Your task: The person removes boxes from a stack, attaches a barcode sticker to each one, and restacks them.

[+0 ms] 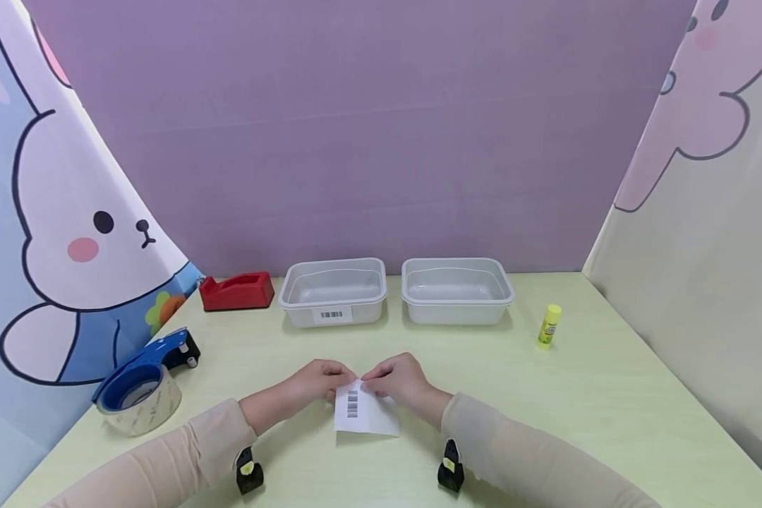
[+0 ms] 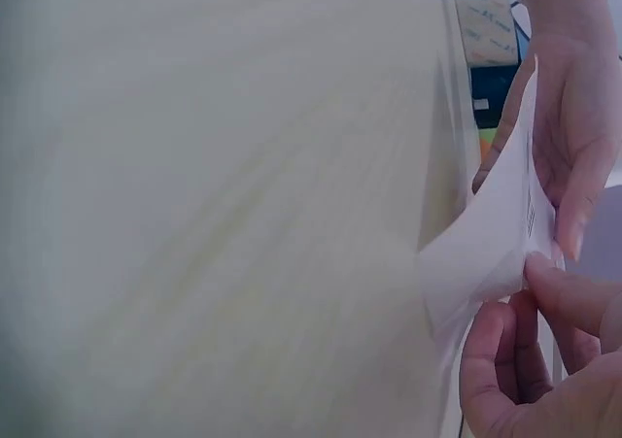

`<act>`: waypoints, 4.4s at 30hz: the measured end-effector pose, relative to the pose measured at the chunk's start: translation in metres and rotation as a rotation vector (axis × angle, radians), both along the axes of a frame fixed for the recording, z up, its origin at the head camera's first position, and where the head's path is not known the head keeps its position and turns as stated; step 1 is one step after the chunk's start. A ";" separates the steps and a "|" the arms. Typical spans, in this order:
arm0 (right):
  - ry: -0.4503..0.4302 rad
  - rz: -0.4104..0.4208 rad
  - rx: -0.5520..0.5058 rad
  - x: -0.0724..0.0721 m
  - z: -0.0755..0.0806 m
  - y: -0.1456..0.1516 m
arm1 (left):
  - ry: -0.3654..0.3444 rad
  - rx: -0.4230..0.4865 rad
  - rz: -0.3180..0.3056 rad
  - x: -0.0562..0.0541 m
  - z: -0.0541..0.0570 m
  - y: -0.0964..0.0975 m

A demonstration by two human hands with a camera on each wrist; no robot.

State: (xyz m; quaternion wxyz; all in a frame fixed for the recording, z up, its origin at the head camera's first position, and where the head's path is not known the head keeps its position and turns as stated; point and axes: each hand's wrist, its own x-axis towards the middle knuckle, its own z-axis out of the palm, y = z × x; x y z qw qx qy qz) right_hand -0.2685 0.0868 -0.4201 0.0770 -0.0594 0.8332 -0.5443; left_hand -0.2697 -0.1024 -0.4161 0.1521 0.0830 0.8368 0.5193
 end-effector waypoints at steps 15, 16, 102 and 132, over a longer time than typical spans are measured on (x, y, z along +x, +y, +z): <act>0.146 0.118 0.004 0.007 0.015 0.009 | -0.118 0.076 -0.140 -0.008 0.009 -0.003; 0.154 0.122 0.008 0.008 0.016 0.009 | -0.122 0.082 -0.151 -0.009 0.009 -0.004; -0.289 -0.131 -0.584 -0.021 0.019 0.149 | 0.118 0.151 0.117 -0.056 0.033 0.126; -0.377 -0.356 -0.614 -0.064 0.007 0.158 | -0.099 0.398 0.485 -0.100 0.000 0.185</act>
